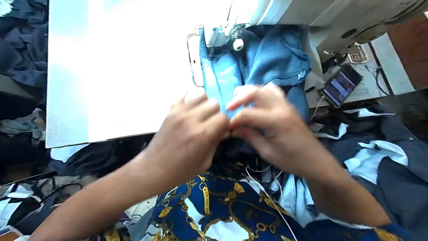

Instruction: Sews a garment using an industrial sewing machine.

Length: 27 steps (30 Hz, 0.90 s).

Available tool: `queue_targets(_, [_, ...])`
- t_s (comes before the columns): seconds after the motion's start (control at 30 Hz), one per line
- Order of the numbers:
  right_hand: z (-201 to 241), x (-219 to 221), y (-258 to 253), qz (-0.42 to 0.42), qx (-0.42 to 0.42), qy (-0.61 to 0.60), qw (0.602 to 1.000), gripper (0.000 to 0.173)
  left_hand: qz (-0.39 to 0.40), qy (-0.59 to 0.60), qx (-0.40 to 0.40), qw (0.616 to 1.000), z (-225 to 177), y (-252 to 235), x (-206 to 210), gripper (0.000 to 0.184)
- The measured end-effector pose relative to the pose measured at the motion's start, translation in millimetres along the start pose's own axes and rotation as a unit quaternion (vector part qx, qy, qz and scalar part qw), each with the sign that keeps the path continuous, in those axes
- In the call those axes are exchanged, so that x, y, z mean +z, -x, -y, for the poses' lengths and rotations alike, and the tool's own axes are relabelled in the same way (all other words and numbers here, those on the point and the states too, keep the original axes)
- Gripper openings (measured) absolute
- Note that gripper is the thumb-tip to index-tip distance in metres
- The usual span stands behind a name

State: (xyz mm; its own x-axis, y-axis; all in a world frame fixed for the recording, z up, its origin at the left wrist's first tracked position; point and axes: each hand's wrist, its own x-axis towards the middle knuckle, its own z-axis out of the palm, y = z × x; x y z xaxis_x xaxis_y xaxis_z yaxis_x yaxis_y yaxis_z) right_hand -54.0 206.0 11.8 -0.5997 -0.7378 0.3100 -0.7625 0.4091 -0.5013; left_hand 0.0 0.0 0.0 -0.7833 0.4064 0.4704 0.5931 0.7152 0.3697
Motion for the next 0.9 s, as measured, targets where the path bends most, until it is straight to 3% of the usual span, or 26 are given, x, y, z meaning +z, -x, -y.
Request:
queue_targets(0.13, [-17,64,52,0.102,0.088,-0.084,0.987,0.012,0.097,0.090,-0.029,0.991,5,48,58,0.016])
queue_targets(0.23, [-27,85,66,0.137,0.136,-0.089,0.977,0.012,0.218,0.128,-0.073,0.965,20,37,60,0.012])
queue_targets(0.33, [-32,93,69,0.165,0.139,-0.045,0.975,0.011,0.157,0.061,-0.101,0.981,62,-4,64,0.017])
queue_targets(0.4, [-32,98,68,0.170,0.132,-0.013,0.976,0.012,0.112,0.012,-0.109,0.988,106,-30,78,0.041])
queue_targets(0.5, [-31,104,69,0.147,0.119,0.027,0.982,0.012,0.138,-0.043,-0.155,0.977,155,-44,100,0.074])
queue_targets(0.67, [-31,101,67,0.170,0.134,0.040,0.975,0.014,0.109,-0.020,-0.082,0.990,133,-35,112,0.037])
queue_targets(0.9, [-30,97,65,0.188,0.132,0.037,0.972,0.014,0.107,-0.017,-0.118,0.987,121,-37,121,0.041])
